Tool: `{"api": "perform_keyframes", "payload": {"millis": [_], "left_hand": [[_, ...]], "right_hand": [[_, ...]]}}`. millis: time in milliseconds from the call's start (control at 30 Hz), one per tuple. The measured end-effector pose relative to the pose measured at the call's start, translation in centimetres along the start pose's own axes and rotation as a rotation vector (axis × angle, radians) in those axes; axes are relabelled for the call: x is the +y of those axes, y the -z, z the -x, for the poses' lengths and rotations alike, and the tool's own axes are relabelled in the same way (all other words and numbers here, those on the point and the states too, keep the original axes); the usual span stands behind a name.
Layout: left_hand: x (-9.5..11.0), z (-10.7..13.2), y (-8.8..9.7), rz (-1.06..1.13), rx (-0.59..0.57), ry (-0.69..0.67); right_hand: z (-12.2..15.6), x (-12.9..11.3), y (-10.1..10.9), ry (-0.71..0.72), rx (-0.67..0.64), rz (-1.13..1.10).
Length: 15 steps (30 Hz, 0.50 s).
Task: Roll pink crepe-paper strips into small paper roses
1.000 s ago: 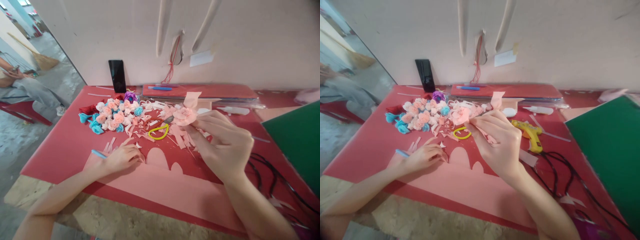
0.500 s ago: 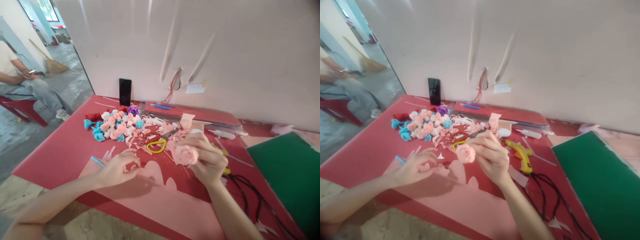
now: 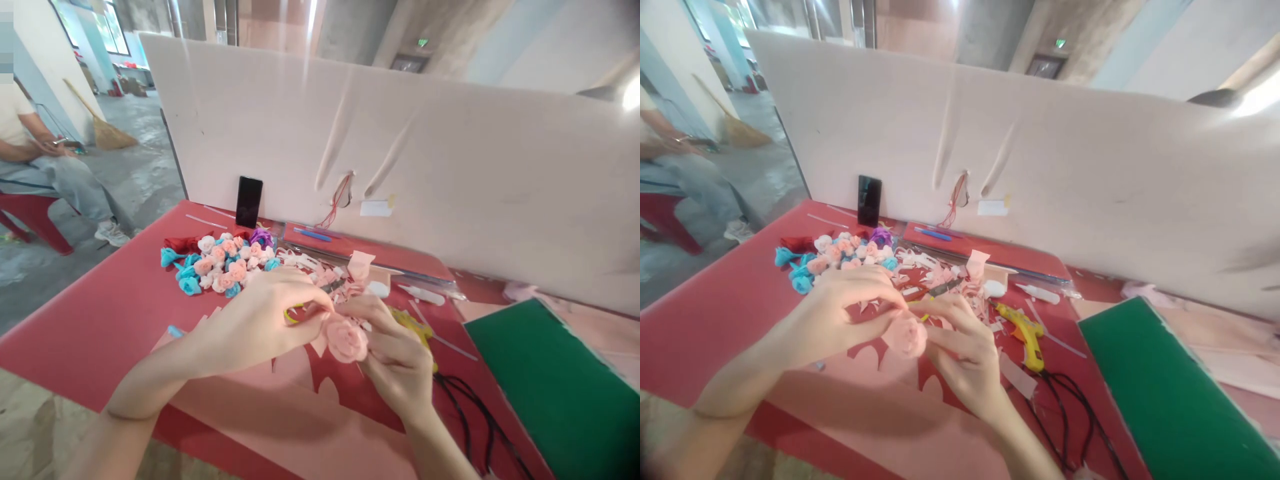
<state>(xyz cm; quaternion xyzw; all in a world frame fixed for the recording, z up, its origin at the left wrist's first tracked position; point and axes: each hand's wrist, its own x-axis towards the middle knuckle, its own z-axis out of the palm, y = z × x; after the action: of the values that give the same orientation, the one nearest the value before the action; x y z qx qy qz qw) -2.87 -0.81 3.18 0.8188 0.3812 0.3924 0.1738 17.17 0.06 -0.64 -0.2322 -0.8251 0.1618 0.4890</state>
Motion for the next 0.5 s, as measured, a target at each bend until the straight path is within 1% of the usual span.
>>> {"api": "perform_keyframes", "payload": {"millis": [67,133,200,267,333,400,500], "left_hand": [[0.1,-0.3,-0.4,0.055,0.011,0.017],[0.2,-0.5,-0.8,0.117,-0.004,0.016],[0.3,-0.8,-1.3,0.159,-0.022,-0.035],[0.3,-1.0,-1.7,0.181,0.015,-0.120],[0.2,-1.1,-2.1,0.204,0.059,-0.167],[0.3,-1.1,-2.3,0.244,0.081,-0.156],[0.4,-1.0,-2.4,0.317,0.120,-0.101]], "right_hand": [[-0.2,-0.4,0.0,-0.009,0.027,0.012],[-0.2,-0.6,0.1,-0.009,0.091,0.029],[-0.1,-0.5,0.2,0.009,0.154,0.059],[0.0,-0.3,0.2,0.036,0.184,0.095],[0.1,0.0,0.1,0.083,0.193,0.119],[0.2,0.3,0.0,0.138,0.197,0.118],[0.3,0.4,-0.2,0.198,0.191,0.096]]}}
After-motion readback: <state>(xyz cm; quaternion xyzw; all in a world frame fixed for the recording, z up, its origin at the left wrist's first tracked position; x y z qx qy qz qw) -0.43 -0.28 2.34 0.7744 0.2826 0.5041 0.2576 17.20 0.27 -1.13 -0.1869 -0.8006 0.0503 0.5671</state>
